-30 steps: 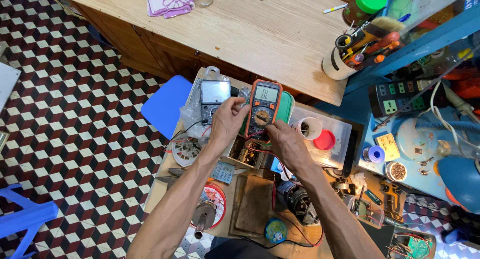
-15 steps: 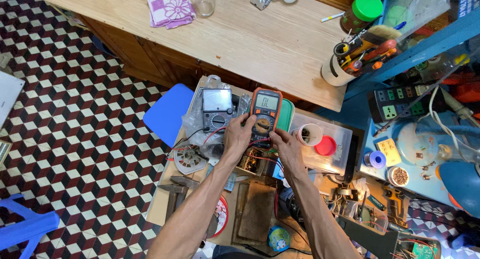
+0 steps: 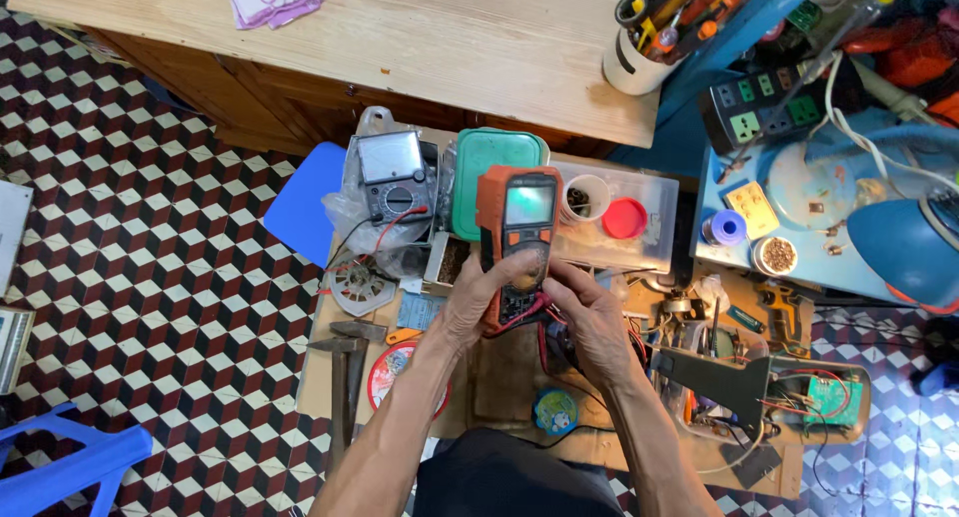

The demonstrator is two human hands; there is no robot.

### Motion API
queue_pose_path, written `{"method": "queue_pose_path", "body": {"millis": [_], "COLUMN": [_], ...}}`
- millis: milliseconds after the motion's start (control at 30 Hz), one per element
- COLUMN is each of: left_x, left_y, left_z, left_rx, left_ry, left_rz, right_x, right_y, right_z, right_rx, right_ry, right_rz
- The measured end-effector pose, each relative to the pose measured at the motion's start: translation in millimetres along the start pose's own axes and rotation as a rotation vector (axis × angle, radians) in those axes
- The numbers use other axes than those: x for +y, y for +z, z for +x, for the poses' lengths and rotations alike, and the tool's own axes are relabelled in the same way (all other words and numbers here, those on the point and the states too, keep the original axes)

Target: The person works at a cluttered electronics repair bench, handling a multimeter with probe leads and touching them to components on a circuit board and small motor assembly to take measurements. They adjust the multimeter's dial and buttons, reposition wires, and manipulate small parts under a desk lamp.

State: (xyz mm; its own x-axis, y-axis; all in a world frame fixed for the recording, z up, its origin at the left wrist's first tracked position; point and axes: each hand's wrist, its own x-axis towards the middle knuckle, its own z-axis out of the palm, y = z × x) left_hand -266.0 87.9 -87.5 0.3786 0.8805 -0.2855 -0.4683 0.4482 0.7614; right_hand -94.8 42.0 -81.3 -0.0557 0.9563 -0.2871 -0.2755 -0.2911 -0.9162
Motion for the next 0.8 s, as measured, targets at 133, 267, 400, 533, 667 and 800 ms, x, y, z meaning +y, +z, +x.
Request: {"method": "queue_pose_path", "body": {"millis": [133, 267, 400, 533, 667, 800], "left_x": [-28.5, -54.9, -70.8, -81.3, -83.4, -80.8], "left_y": [23.9, 43.7, 53.8, 64.0, 72.9, 78.5], "left_z": [-12.9, -25.3, -34.2, -41.8, -49.7, -54.8], "left_rx": [0.054, 0.141, 0.166, 0.212, 0.232, 0.229], "left_ry": [0.072, 0.127, 0.237, 0.265, 0.287, 0.265], "left_rz": [0.194, 0.252, 0.408, 0.5, 0.618, 0.684], "right_x": [0.3, -0.5, -5.1, -4.7, 3.9, 8.9], "right_y": [-21.0, -34.1, -48.1, -61.8, -72.5, -81.9], "right_z": [-34.1, -61.7, -69.4, -69.9, -74.3, -78.9], "right_rx": [0.34, 0.306, 0.269, 0.209, 0.2, 0.171], "right_ry": [0.121, 0.122, 0.233, 0.269, 0.201, 0.159], "right_rz": [-0.385, -0.443, -0.519, -0.627, -0.604, -0.596]}}
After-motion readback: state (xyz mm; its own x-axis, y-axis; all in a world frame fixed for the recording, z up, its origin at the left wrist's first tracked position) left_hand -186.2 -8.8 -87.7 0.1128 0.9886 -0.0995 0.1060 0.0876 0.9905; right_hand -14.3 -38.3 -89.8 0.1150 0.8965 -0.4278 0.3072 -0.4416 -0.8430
